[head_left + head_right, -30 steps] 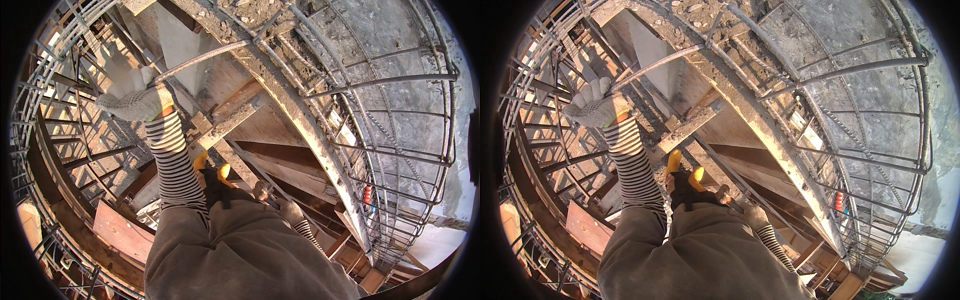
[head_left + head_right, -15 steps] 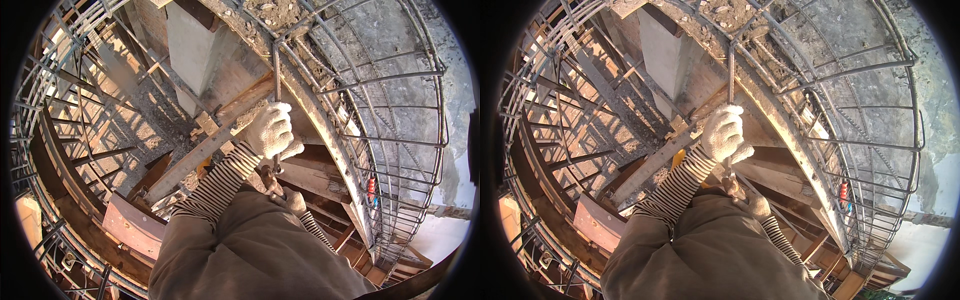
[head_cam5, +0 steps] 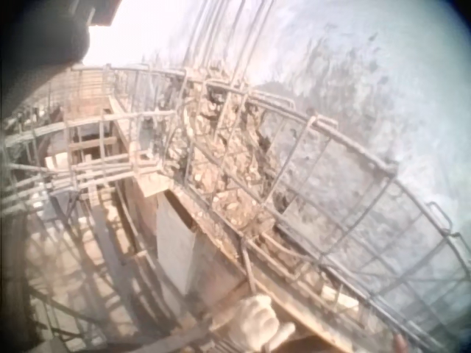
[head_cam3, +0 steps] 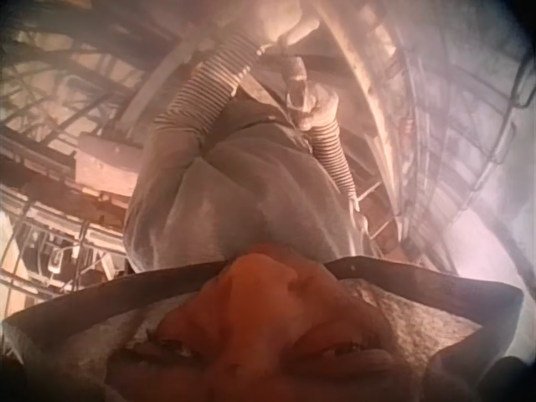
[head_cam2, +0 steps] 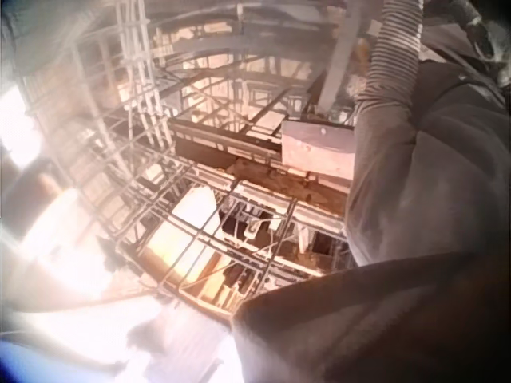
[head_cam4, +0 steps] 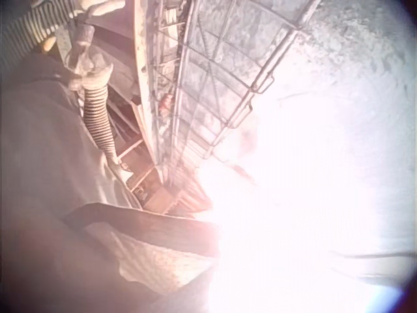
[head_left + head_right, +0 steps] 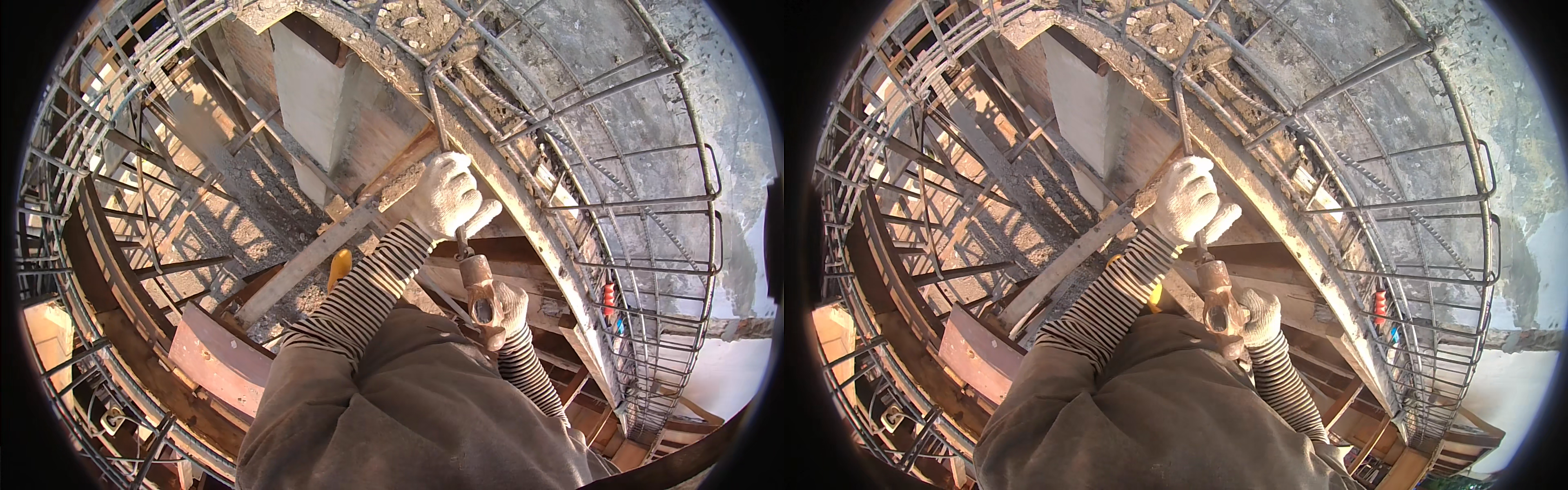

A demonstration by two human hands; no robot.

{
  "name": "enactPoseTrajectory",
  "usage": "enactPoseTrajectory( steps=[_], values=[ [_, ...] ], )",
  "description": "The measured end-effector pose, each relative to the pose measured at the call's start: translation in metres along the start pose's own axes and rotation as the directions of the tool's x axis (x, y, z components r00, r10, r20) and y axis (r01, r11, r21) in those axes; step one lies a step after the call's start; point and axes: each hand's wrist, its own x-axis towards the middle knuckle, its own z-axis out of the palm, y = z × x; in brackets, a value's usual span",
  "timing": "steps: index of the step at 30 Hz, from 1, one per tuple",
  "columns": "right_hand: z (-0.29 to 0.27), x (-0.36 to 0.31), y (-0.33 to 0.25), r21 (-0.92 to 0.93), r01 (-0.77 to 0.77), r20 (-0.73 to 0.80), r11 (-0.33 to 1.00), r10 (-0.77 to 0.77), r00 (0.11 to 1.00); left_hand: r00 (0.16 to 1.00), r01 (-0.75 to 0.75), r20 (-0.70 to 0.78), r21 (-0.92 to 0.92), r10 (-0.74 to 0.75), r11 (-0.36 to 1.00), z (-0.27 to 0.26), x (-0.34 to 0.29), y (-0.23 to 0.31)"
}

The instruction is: The person secures a rebar cage by hand-tying wire ties at multiple intersections using pliers and a hammer. The worker repeatedly wraps wire around intersecting bars, twists the ends, and uses tools to tighten and cut excess wire.

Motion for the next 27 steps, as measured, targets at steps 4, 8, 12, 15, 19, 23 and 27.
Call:
enactPoseTrajectory(
  steps=[4, 8, 12, 15, 19, 23, 27],
  values=[
    [0.0, -0.031, 0.027, -0.225, 0.259, -0.252, 0.939, -0.313, 0.916, 0.992, 0.001, 0.125, 0.151, -0.02, 0.988, 0.001, -0.001, 0.002],
    [-0.007, 0.012, 0.016, -0.117, 0.26, -0.149, 0.959, -0.276, 0.95, 0.998, 0.0, 0.057, 0.128, -0.007, 0.992, 0.01, -0.006, 0.002],
    [-0.008, -0.001, 0.009, -0.279, 0.409, -0.313, 0.869, -0.484, 0.817, 0.998, 0.008, 0.054, 0.127, -0.015, 0.992, 0.01, -0.004, 0.0],
    [0.017, 0.003, 0.034, -0.183, 0.274, -0.303, 0.944, -0.319, 0.898, 0.995, -0.013, 0.104, 0.16, -0.004, 0.987, 0.015, 0.004, 0.004],
    [-0.003, 0.013, 0.005, -0.211, 0.327, -0.303, 0.921, -0.379, 0.874, 0.993, -0.006, 0.114, 0.17, -0.014, 0.986, 0.013, 0.001, -0.004],
    [0.012, 0.01, 0.027, -0.361, 0.416, -0.376, 0.834, -0.539, 0.754, 0.988, 0.035, 0.143, 0.173, -0.06, 0.984, 0.02, 0.005, 0.001],
    [0.006, 0.027, 0.001, -0.211, 0.311, -0.328, 0.927, -0.367, 0.871, 0.947, 0.01, 0.305, 0.288, -0.102, 0.958, 0.015, 0.004, 0.0]
  ],
)
